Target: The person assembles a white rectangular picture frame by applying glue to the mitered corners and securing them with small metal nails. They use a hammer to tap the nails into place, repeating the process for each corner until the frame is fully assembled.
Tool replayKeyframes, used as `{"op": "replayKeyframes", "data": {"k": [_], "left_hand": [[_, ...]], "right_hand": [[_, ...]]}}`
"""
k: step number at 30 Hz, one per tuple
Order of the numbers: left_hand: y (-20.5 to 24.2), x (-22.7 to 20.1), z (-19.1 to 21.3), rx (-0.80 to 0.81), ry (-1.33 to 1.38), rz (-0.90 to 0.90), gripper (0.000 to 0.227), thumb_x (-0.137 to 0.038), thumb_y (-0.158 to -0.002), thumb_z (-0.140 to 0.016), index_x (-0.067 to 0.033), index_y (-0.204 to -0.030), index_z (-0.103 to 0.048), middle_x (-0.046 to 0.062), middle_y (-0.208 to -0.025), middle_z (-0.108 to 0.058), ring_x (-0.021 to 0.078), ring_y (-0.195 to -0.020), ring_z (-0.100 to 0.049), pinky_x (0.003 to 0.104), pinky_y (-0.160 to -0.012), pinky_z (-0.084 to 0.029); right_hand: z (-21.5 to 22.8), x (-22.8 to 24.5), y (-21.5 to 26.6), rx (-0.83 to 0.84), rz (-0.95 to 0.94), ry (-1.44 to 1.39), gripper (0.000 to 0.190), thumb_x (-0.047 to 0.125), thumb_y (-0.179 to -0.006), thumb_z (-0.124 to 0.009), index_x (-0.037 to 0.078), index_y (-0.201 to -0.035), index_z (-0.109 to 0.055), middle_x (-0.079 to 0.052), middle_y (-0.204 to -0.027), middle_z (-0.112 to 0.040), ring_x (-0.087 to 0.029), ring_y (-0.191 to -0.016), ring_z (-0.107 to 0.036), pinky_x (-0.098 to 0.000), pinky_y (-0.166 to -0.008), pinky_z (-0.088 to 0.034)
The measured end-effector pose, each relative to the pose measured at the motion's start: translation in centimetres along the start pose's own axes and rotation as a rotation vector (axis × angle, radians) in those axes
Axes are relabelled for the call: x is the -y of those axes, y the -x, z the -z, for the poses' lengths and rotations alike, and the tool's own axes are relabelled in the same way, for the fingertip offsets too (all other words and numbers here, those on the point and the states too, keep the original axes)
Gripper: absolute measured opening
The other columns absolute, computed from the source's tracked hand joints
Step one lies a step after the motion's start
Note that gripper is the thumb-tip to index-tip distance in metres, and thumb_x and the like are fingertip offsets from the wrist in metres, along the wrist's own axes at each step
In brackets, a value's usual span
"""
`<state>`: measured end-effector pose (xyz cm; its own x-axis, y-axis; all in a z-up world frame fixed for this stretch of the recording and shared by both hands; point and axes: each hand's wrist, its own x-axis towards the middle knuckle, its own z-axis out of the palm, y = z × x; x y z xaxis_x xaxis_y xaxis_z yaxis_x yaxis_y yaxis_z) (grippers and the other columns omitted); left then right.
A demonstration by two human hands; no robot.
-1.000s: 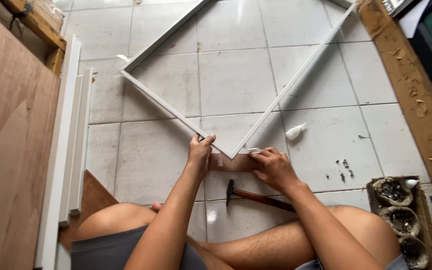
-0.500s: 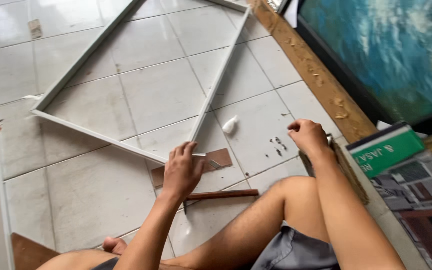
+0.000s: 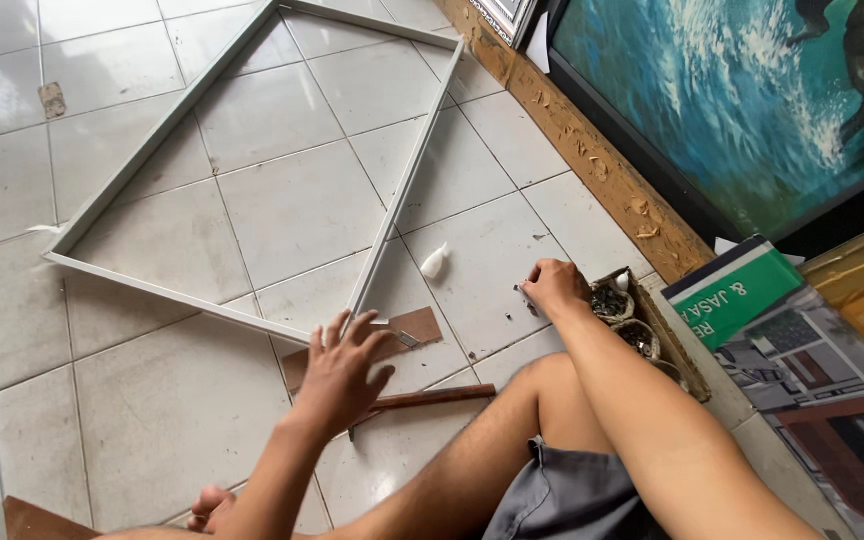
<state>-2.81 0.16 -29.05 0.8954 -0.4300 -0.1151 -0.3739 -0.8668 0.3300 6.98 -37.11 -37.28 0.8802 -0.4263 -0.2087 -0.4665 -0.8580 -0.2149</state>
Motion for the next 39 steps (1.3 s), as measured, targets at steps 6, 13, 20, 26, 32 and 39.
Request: {"op": "replayKeyframes", "data": {"k": [6,13,20,26,32,39], "left_hand": [[3.8,0.7,8.5,-0.015,0.058,0.03,0.051,-0.04,-0.094,-0.062,-0.027,-0.144,-0.055,-0.001,-0.149,-0.056,0.0231,-0.137,-0.05,0.049,-0.113,-0.037],[5.6,5.4,2.3,0.037,0.103,0.249,0.039,-0.041,-0.096,-0.062,-0.0295,-0.133,-0.061,0.007,-0.129,-0.067,0.0352,-0.125,-0.063,0.056,-0.097,-0.052],[2.9,8.1,-5.6,0.23,-0.006,0.26,0.064,-0.044,-0.091,-0.065,-0.0209,-0.148,-0.044,0.01,-0.121,-0.069,0.0367,-0.114,-0.067,0.06,-0.089,-0.054],[2.3,7.7,-5.8,0.308,-0.062,0.267,0.087,-0.048,-0.093,-0.064,-0.0162,-0.163,-0.023,0.016,-0.12,-0.069,0.0401,-0.114,-0.067,0.063,-0.089,-0.051],[1.5,7.4,-5.5,0.321,-0.069,0.291,0.083,-0.045,-0.097,-0.06,-0.0159,-0.165,-0.022,0.016,-0.116,-0.069,0.0389,-0.111,-0.067,0.058,-0.087,-0.051],[0.0,6.3,-4.9,0.357,-0.133,0.273,0.084,-0.043,-0.095,-0.063,-0.0043,-0.161,-0.03,0.019,-0.11,-0.07,0.0391,-0.105,-0.066,0.054,-0.083,-0.049]], "right_hand": [[-1.3,-0.5,-0.7,0.049,-0.022,0.032,0.019,0.039,-0.079,-0.086,0.022,-0.089,-0.084,-0.006,-0.09,-0.079,-0.024,-0.086,-0.075,-0.0349,-0.074,-0.063],[-4.1,-1.6,-3.3,-0.023,0.12,0.16,0.011,0.026,-0.078,-0.076,0.03,-0.086,-0.084,-0.01,-0.087,-0.08,-0.035,-0.094,-0.077,-0.0471,-0.078,-0.063],[2.6,10.8,7.0,0.274,0.136,-0.423,0.023,0.014,-0.078,-0.072,0.01,-0.101,-0.075,-0.016,-0.078,-0.074,-0.022,-0.063,-0.073,-0.0365,-0.06,-0.063],[-1.3,18.6,11.4,0.649,0.162,-1.007,0.031,0.008,-0.076,-0.077,0.003,-0.106,-0.072,-0.007,-0.087,-0.069,-0.013,-0.079,-0.064,-0.0261,-0.067,-0.059],[-6.2,21.4,12.8,0.741,0.119,-1.104,0.026,0.007,-0.078,-0.08,0.011,-0.103,-0.074,-0.004,-0.092,-0.071,-0.013,-0.083,-0.065,-0.0268,-0.064,-0.058],[-7.2,23.0,11.8,0.686,0.243,-0.85,0.024,0.015,-0.08,-0.085,0.012,-0.102,-0.078,-0.006,-0.092,-0.078,-0.014,-0.082,-0.068,-0.0291,-0.056,-0.059]]}}
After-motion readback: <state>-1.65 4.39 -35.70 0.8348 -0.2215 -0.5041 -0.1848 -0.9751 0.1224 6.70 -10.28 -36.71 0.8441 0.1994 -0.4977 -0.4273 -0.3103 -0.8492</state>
